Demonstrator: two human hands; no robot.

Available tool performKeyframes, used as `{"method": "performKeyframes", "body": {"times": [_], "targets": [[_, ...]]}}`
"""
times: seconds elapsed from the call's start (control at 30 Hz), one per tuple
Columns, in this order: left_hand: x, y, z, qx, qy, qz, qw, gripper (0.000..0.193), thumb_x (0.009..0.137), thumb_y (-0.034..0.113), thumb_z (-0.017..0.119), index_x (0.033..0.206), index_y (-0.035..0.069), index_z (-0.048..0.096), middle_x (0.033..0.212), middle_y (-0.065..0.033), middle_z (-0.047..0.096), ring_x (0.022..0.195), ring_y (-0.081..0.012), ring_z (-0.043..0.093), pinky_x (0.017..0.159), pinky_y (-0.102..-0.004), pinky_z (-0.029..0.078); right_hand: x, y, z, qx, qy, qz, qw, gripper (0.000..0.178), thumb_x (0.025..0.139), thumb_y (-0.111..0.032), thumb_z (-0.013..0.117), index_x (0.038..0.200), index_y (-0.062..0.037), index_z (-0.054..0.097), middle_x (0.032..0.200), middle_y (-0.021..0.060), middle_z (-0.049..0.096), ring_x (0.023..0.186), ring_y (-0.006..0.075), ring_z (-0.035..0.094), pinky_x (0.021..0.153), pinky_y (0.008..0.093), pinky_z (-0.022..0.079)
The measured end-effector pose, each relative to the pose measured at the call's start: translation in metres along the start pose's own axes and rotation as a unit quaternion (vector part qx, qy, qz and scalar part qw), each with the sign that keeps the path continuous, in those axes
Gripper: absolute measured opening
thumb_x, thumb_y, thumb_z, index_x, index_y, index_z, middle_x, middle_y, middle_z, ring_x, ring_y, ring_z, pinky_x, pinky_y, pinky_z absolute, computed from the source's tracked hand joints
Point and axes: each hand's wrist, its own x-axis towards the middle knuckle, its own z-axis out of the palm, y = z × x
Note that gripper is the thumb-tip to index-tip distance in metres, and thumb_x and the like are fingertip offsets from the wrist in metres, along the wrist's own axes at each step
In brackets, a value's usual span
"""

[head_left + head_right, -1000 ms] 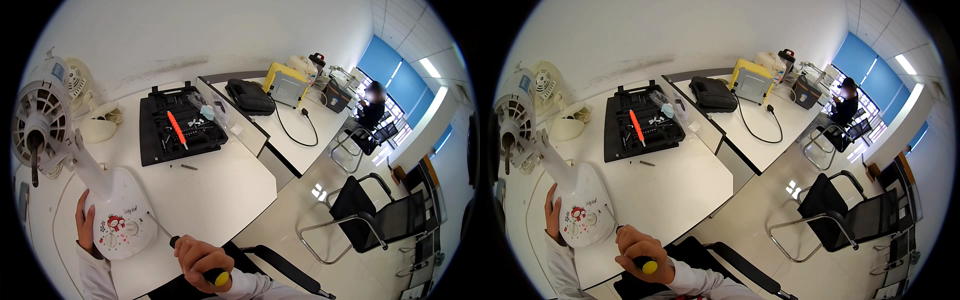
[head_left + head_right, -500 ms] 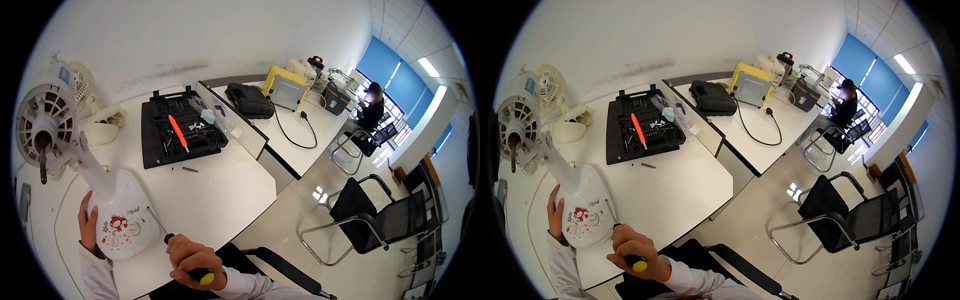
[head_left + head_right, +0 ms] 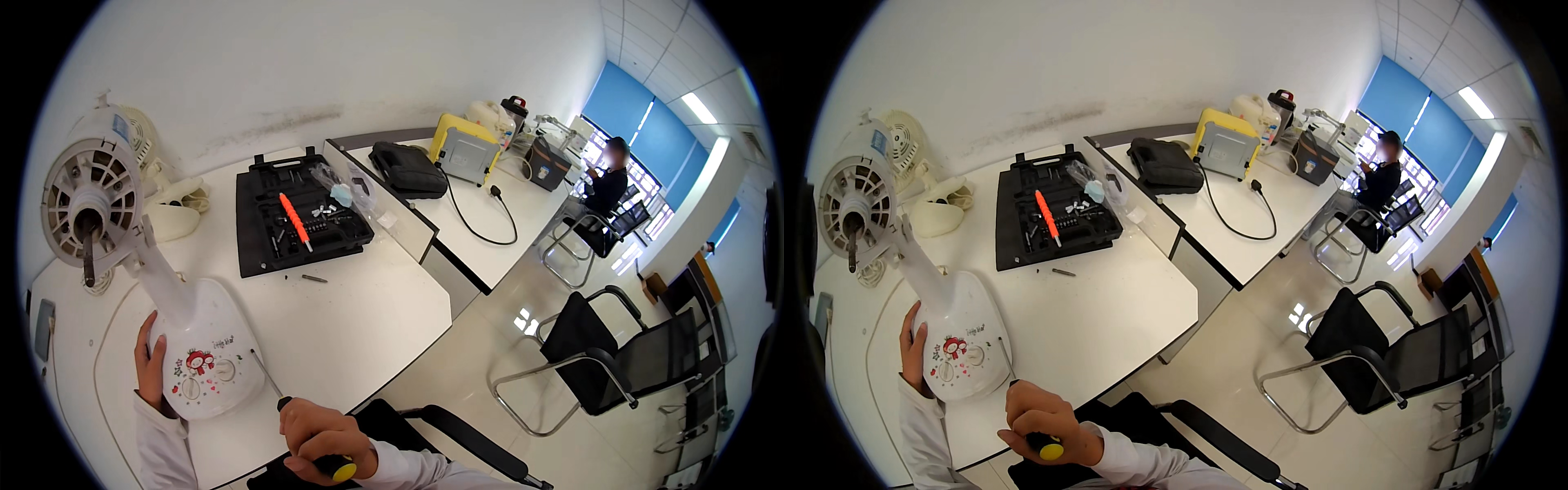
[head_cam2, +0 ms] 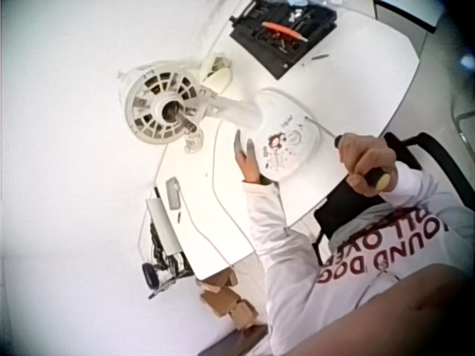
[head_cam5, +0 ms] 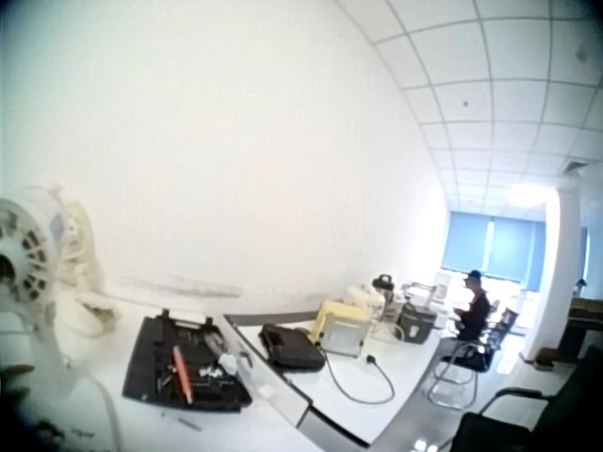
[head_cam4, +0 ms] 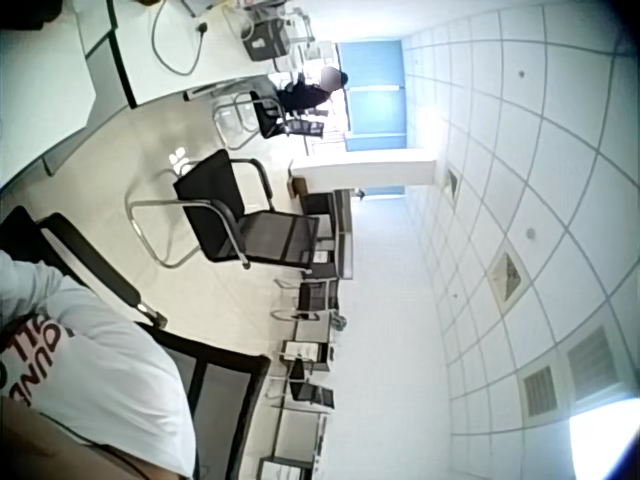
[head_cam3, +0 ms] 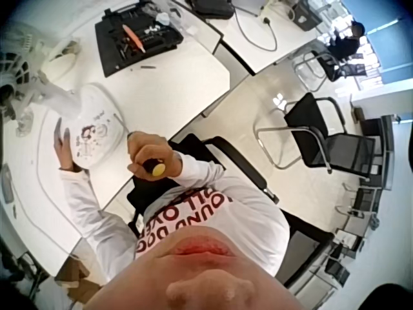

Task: The person uses a screwdriver to remove and reinsert screws on a white table fan, repeatedly adjusting the fan head and working on the motor housing. The person also handles a small metal pin and places it on the table.

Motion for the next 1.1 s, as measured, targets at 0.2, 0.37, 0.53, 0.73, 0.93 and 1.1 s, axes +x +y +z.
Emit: {"method": "performKeyframes", "body": {"times": [0.2, 0.37, 0.53, 0.73, 0.93, 1.1], "targets": [[-0.002, -0.016, -0.019, 0.043, 0.003, 0.035, 0.998, 0.044, 0.087, 0.006, 0.048, 0.129, -0.002, 0.041, 0.128, -0.0140, 0.046, 0.118, -0.0208, 0.041, 0.102, -0.0306, 0.028, 0.003, -0.011, 0.001, 0.012, -0.070, -0.047, 0.996, 0.022, 0.067, 0.010, 0.064, 0.068, -0.0029, 0.045, 0.066, 0.0078, 0.048, 0.056, 0.0228, 0.046, 0.052, 0.0339, 0.037], [0.001, -0.007, -0.007, 0.124, 0.000, 0.035, 0.992, 0.043, 0.087, 0.010, 0.052, 0.128, -0.001, 0.044, 0.128, -0.0130, 0.047, 0.119, -0.0198, 0.041, 0.101, -0.0296, 0.029, 0.003, -0.020, -0.038, -0.152, -0.013, -0.155, 0.976, 0.015, 0.083, -0.017, 0.058, 0.086, -0.0076, 0.046, 0.064, 0.0048, 0.048, 0.054, 0.0181, 0.045, 0.055, 0.0371, 0.037], [-0.001, -0.013, -0.008, 0.063, 0.028, 0.015, 0.997, 0.040, 0.087, 0.013, 0.057, 0.126, 0.006, 0.049, 0.122, -0.0116, 0.051, 0.113, -0.0183, 0.047, 0.095, -0.0282, 0.037, 0.043, -0.103, -0.024, -0.276, 0.203, -0.550, 0.762, 0.026, 0.088, -0.027, 0.057, 0.068, -0.0136, 0.048, 0.068, -0.0055, 0.048, 0.065, 0.0107, 0.048, 0.082, 0.0299, 0.040], [0.006, -0.007, 0.000, 0.083, 0.035, 0.013, 0.996, 0.041, 0.084, 0.015, 0.061, 0.123, 0.006, 0.052, 0.123, -0.0132, 0.051, 0.113, -0.0200, 0.048, 0.095, -0.0291, 0.038, 0.035, -0.089, -0.015, 0.144, 0.001, -0.244, 0.959, 0.015, 0.082, -0.015, 0.062, 0.073, -0.0072, 0.053, 0.071, 0.0013, 0.054, 0.063, 0.0153, 0.054, 0.071, 0.0285, 0.046], [-0.004, -0.003, -0.005, 0.116, 0.054, 0.004, 0.992, 0.042, 0.083, 0.016, 0.063, 0.122, 0.006, 0.053, 0.122, -0.0139, 0.051, 0.111, -0.0203, 0.050, 0.094, -0.0294, 0.039, 0.018, -0.019, -0.002, 0.132, 0.063, -0.062, 0.987, 0.028, 0.088, -0.025, 0.059, 0.079, -0.0101, 0.036, 0.054, 0.0039, 0.046, 0.040, 0.0119, 0.042, 0.047, 0.0289, 0.042], [-0.006, 0.003, -0.001, 0.125, 0.067, -0.008, 0.990, 0.044, 0.080, 0.018, 0.064, 0.121, 0.005, 0.054, 0.121, -0.0157, 0.053, 0.108, -0.0217, 0.053, 0.092, -0.0298, 0.042, 0.012, -0.007, 0.006, 0.090, 0.059, -0.035, 0.994, 0.031, 0.087, -0.029, 0.059, 0.079, -0.0105, 0.036, 0.054, 0.0032, 0.047, 0.040, 0.0116, 0.042, 0.048, 0.0286, 0.042]]}}
